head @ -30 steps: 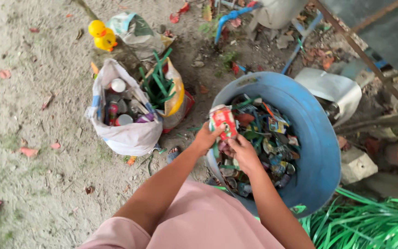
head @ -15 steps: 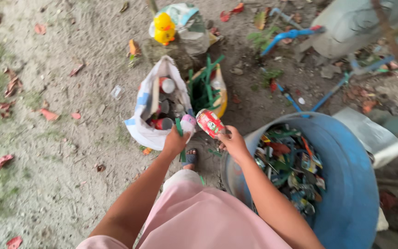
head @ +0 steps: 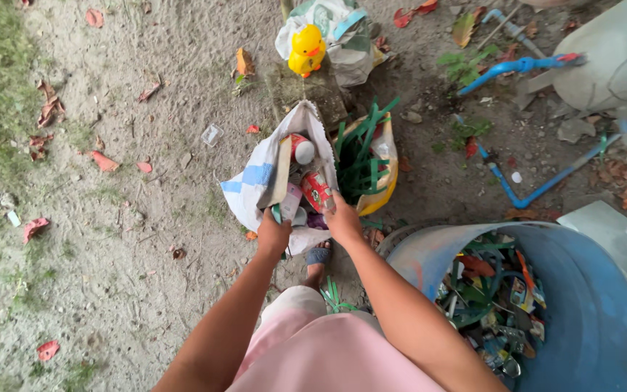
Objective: The person sorts through various waste items like plastic bottles, cans, and wrappers, moving them between bags and a large blue container.
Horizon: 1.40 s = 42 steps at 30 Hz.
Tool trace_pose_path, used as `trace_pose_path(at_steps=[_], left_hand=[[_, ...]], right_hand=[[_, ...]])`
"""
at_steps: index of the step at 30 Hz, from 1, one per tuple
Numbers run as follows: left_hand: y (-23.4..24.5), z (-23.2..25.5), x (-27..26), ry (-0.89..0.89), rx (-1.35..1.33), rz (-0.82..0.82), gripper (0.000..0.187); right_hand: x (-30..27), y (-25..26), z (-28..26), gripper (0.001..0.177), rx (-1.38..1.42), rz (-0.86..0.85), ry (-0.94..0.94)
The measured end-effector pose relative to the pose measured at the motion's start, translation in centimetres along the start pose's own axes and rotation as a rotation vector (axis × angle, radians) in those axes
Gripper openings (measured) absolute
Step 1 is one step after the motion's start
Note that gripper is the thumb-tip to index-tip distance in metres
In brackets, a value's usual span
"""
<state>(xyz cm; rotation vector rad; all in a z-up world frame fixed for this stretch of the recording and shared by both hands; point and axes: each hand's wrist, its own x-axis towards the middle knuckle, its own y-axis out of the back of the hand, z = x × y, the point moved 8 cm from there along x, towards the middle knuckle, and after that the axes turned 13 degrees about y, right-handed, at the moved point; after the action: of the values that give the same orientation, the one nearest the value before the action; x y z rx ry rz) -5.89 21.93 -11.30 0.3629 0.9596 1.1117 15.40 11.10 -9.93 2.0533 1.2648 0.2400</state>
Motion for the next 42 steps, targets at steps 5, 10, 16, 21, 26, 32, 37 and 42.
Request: trace_pose_path(at_steps=[5,10,16,21,26,32,37,42], left_hand=[[-0.9,-0.6,-1.4,0.439,-0.274,-0.289,0.049],[-0.2,0.7,-1.0,0.489,-0.085,-0.266,0.054],[-2.7,-2.1,3.2,0.475,-0.052,-0.163,0.058],[-3.4,-3.5,3.6,0.606,-0.326,-0.216,0.047],[-2.2,-0.9,1.5,0.607,-0.666,-0.191,0.034],[-5.2,-0.9,1.0,0.672,-0.987,-0.553,0.033],[-7.7,-2.3,2.1,0.789,-0.952,-0.668,0.038],[-6.4,-2.3,4.5,0.674,-0.856,-0.602,0.031]], right_hand=[[1.7,-2.4,-0.7,0.055,-0.128,-0.129,0.058],[2.1,-7.2,0.6,0.027,-0.045,-0.213,0.07],[2.4,-12.8,1.5,0.038,0.223,-0.111,0.086],[1.7,-10.9,4.8,0.052,0.269,-0.089,-0.044],[0.0,-4.4,4.5,0.078,0.036,-0.111,0.008],[-3.9,-0.1,6.3,0.067,0.423,-0.053,-0.161],[-9.2,5.3,9.2,0.064,0.696,0.017,-0.351],[-19.0,14.4,13.3,0.063,0.709,0.265,-0.504]])
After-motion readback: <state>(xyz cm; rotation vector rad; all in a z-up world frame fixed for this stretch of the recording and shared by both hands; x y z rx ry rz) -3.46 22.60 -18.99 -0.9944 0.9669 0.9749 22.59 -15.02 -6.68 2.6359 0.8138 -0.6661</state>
